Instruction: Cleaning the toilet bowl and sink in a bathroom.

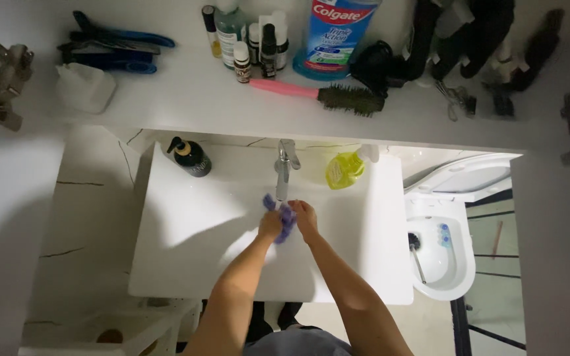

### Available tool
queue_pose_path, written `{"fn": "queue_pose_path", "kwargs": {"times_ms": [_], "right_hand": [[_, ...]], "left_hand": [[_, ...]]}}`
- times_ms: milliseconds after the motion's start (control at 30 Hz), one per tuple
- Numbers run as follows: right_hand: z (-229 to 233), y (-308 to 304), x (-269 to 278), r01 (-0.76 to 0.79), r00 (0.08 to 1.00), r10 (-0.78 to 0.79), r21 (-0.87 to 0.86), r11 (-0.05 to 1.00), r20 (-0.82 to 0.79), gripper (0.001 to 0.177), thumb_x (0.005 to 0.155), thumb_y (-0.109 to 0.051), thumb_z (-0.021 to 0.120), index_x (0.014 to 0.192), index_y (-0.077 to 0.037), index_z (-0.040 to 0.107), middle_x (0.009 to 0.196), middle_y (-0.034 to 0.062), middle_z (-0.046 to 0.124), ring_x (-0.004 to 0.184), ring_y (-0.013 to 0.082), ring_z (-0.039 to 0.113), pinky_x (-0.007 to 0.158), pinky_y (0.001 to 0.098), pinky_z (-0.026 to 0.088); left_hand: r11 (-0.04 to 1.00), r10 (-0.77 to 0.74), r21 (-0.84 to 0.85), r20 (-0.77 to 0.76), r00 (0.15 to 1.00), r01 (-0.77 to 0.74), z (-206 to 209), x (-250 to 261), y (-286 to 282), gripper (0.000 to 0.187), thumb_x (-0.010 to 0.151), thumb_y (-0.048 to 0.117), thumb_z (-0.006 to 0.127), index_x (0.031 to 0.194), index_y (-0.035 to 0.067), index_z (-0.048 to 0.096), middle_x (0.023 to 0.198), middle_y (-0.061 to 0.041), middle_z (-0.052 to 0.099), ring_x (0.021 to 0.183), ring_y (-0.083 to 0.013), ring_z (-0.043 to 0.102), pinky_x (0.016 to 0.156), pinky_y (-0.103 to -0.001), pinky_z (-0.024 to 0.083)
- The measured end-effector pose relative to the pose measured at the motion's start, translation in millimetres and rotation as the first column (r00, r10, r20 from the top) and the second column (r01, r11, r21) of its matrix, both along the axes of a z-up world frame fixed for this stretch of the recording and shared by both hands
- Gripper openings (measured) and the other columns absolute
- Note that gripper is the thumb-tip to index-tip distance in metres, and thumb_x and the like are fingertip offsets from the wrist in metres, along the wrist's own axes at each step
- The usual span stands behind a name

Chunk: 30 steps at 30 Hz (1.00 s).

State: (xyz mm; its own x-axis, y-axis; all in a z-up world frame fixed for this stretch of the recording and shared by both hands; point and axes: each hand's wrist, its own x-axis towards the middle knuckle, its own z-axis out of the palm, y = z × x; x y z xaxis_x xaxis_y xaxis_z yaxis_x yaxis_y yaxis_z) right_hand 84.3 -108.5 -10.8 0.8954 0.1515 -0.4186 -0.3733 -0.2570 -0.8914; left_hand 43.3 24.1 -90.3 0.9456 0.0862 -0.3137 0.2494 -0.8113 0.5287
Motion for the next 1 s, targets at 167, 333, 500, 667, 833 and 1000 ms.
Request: {"fn": "queue_pose_path", "kwargs": {"times_ms": [167, 333, 500, 667, 833, 1000], "right_hand": [[8, 8, 2, 0.076, 0.995, -0.079, 0.054, 0.996, 0.058, 0.044, 0.103, -0.04, 0.05, 0.124, -0.01, 0.073, 0.107, 0.0002, 0.073, 0.098, 0.0125, 0.063, 0.088, 0.0292, 0.048], [-53, 10, 9, 0.076, 0.997, -0.066, 0.283, 0.956, -0.045, 0.055, 0.11, -0.051, 0.046, 0.133, -0.006, 0.066, 0.114, 0.0074, 0.065, 0.103, 0.0194, 0.057, 0.093, 0.0357, 0.046], [1, 28, 4, 0.054, 0.909, 0.074, 0.292, 0.955, -0.41, 0.078, 0.093, -0.077, 0.033, 0.15, -0.025, 0.046, 0.145, -0.0016, 0.054, 0.13, 0.0191, 0.045, 0.101, 0.0516, 0.037], [-25, 38, 1, 0.081, 0.828, 0.079, 0.257, 0.963, -0.555, 0.078, 0.09, -0.077, 0.038, 0.151, -0.03, 0.046, 0.15, -0.004, 0.05, 0.139, 0.0196, 0.04, 0.106, 0.0563, 0.033], [-34, 37, -11, 0.145, 0.776, 0.131, 0.377, 0.915, -0.617, 0.067, 0.094, -0.071, 0.044, 0.143, -0.026, 0.054, 0.141, 0.0021, 0.058, 0.127, 0.0237, 0.054, 0.1, 0.0501, 0.047], [-43, 39, -5, 0.339, 0.725, 0.507, 0.882, 0.326, -0.466, 0.042, 0.107, -0.052, 0.051, 0.114, -0.012, 0.064, 0.107, 0.0087, 0.07, 0.095, 0.0269, 0.068, 0.077, 0.0437, 0.058]], "left_hand": [[0.991, 0.1, -0.111, 0.237, 0.966, -0.075, 53, 27, 7, 0.026, 0.102, 0.028, 0.053, 0.104, 0.01, 0.072, 0.1, -0.016, 0.073, 0.092, -0.0357, 0.071, 0.082, -0.049, 0.055], [0.928, 0.101, -0.367, 0.09, 0.991, -0.061, 133, 26, 19, 0.026, 0.098, 0.031, 0.058, 0.106, 0.013, 0.074, 0.1, -0.013, 0.077, 0.092, -0.0322, 0.073, 0.08, -0.046, 0.056], [0.738, 0.32, -0.644, 0.073, 0.944, -0.201, 145, 13, 30, 0.025, 0.098, 0.023, 0.064, 0.119, 0.01, 0.065, 0.097, -0.007, 0.069, 0.083, -0.02, 0.065, 0.075, -0.039, 0.054], [0.143, 0.633, -0.937, -0.161, 0.757, -0.319, 103, 15, 33, 0.027, 0.098, 0.025, 0.068, 0.116, 0.006, 0.062, 0.097, -0.006, 0.065, 0.084, -0.0164, 0.061, 0.074, -0.034, 0.054], [-0.461, 0.552, -0.811, -0.579, 0.6, -0.359, 139, -2, 34, 0.026, 0.096, 0.028, 0.068, 0.112, 0.008, 0.065, 0.099, -0.004, 0.063, 0.088, -0.0181, 0.062, 0.074, -0.035, 0.057], [-0.4, 0.66, -0.879, -0.472, 0.584, -0.26, 120, -13, 26, 0.02, 0.091, 0.017, 0.078, 0.101, 0.007, 0.064, 0.098, -0.008, 0.065, 0.089, -0.0241, 0.063, 0.076, -0.04, 0.056]]}}
